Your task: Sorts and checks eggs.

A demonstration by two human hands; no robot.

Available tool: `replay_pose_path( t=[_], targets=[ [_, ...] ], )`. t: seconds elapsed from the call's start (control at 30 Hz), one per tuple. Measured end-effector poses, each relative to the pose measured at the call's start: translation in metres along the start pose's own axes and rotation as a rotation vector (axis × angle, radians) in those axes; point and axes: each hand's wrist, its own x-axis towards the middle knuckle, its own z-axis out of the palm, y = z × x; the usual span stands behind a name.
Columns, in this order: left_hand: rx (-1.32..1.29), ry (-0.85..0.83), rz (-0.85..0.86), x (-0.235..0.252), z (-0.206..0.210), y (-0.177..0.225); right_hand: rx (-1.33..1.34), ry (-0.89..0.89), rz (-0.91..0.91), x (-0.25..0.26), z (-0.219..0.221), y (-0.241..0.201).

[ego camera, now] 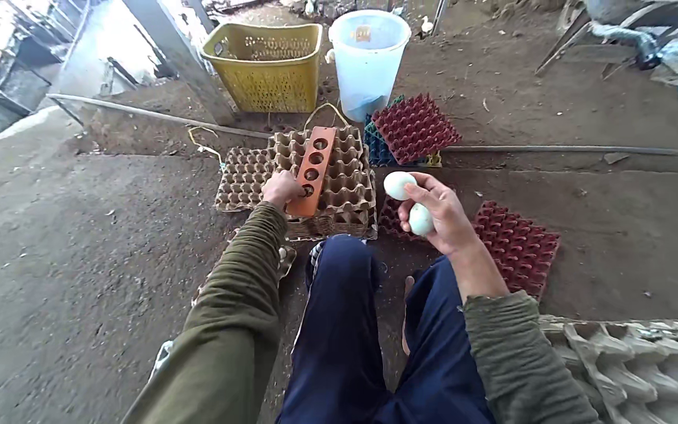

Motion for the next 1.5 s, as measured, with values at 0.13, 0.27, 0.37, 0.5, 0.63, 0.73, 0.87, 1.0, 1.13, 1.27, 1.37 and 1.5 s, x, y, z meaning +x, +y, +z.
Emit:
replay_pose_path(
  t=[0.13,0.27,0.37,0.5,0.63,0.73,0.87,1.0,1.13,1.27,1.37,1.5],
  targets=[
    [-0.008,-0.079,0.010,0.014,-0.015,-0.005,0.121,-0.067,0.029,0.006,0.004,0.002],
    [-0.164,-0.313,0.008,-0.003,-0.044,0.005,0.167,-0.058,0.023,0.006,0.001,0.001],
    [-0.333,-0.391,0.029,-0.009,-0.056,0.011,0.244,-0.103,0.009,0.004,-0.004,0.002],
    [-0.526,-0.400,0.146,-0.027,-0.061,0.016,0.364,-0.264,-0.048,-0.001,-0.011,0.003],
    [-0.542,-0.320,0.262,-0.061,-0.057,0.022,0.467,-0.402,-0.137,-0.009,-0.020,0.005],
    [-0.626,-0.263,0.357,-0.098,-0.054,0.022,0.516,-0.507,-0.181,-0.014,-0.025,0.006],
    [-0.723,-0.137,0.485,-0.158,-0.045,0.023,0.378,-0.459,-0.257,-0.021,-0.029,0.005],
    [-0.660,0.024,0.567,-0.206,-0.025,0.020,-0.012,-0.158,-0.371,-0.031,-0.010,0.009],
    [-0.635,0.111,0.601,-0.237,-0.003,0.019,-0.417,0.048,-0.478,-0.043,0.013,0.017],
    [-0.680,0.220,0.680,-0.254,0.011,0.020,-0.572,0.103,-0.536,-0.046,0.016,0.023],
    [-0.681,0.292,0.752,-0.259,0.018,0.020,-0.593,0.116,-0.615,-0.047,0.016,0.025],
    [-0.722,0.315,0.852,-0.261,0.025,0.019,-0.559,0.136,-0.718,-0.048,0.018,0.030]
  ],
)
